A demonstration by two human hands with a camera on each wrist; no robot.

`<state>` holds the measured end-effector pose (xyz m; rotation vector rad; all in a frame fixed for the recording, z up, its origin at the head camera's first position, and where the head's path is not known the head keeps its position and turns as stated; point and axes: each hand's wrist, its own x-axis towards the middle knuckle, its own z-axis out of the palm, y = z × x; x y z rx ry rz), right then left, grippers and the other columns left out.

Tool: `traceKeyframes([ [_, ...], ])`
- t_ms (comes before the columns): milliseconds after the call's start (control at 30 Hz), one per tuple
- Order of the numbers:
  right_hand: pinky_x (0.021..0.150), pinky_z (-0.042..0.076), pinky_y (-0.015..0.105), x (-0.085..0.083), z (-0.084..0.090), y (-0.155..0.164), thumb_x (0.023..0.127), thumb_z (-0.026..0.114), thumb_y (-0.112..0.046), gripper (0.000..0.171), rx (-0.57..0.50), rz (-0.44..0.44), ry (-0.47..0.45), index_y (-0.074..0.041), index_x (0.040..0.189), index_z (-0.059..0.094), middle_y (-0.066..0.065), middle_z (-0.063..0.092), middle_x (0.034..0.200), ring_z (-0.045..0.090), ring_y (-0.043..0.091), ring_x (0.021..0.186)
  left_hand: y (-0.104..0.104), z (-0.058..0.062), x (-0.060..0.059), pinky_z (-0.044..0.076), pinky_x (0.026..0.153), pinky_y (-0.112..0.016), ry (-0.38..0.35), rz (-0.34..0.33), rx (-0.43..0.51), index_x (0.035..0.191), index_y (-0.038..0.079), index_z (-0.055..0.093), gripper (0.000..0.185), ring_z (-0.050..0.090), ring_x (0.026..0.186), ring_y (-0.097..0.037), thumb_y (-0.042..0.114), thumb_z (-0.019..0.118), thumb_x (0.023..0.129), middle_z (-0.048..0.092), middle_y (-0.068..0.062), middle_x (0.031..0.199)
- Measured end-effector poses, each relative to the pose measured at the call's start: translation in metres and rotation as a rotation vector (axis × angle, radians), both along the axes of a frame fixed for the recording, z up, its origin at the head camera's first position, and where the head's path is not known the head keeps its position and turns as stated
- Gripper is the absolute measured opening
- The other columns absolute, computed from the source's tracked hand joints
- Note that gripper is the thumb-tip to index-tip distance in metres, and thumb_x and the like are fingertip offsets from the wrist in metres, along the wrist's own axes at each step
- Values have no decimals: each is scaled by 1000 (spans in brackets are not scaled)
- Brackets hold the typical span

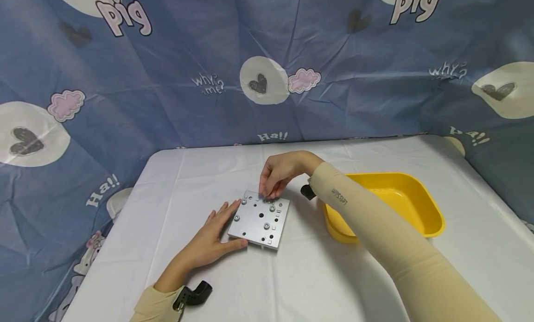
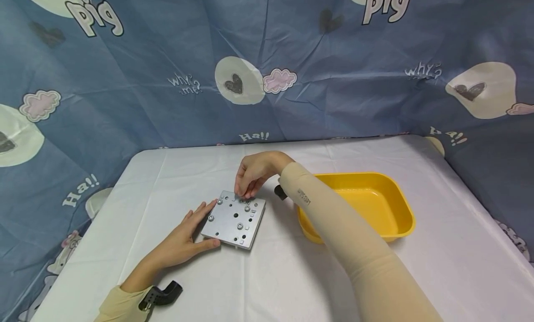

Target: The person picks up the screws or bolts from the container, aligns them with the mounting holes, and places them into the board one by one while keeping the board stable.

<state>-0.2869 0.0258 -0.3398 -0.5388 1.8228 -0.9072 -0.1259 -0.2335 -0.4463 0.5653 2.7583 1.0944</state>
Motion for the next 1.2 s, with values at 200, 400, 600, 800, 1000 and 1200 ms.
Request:
traceKeyframes([
  [200,74,64,20,-1,1,6,98,70,1,21,0,-11,12,8,118,73,5,78,87,71,9,75,0,0,0,6,136,-67,5,5,-5,172,27,29,101,20,167,-41,50,84,90,33,-11,177],
  [400,75,64,20,-4,2,16,98,71,0,25,7,-25,19,11,121,70,4,78,88,71,9,77,0,1,1,5,136,-66,0,12,-3,172,27,29,101,20,167,-41,50,84,90,33,-10,177],
  [600,80,66,23,-6,4,29,98,72,-1,33,7,-47,27,12,127,67,6,80,91,73,10,80,0,1,1,5,136,-66,-1,11,-1,171,26,30,101,20,167,-41,50,85,90,33,-10,177],
  [800,87,66,26,-6,9,46,100,71,-3,35,-1,-58,60,11,131,65,5,80,94,74,10,84,0,1,1,6,136,-66,7,9,-2,171,26,30,101,20,167,-41,50,85,90,33,-11,176],
  [1000,87,66,25,-6,10,63,101,70,-4,39,8,-81,68,11,135,62,1,78,92,73,10,87,0,1,2,6,136,-66,9,9,-4,171,25,30,101,20,167,-41,50,85,89,33,-11,176],
  [1200,86,66,25,-6,11,82,100,71,-5,39,26,-114,67,11,135,63,2,77,92,74,10,85,0,1,1,5,137,-65,3,12,-8,171,26,30,102,20,167,-40,50,85,89,33,-11,177],
])
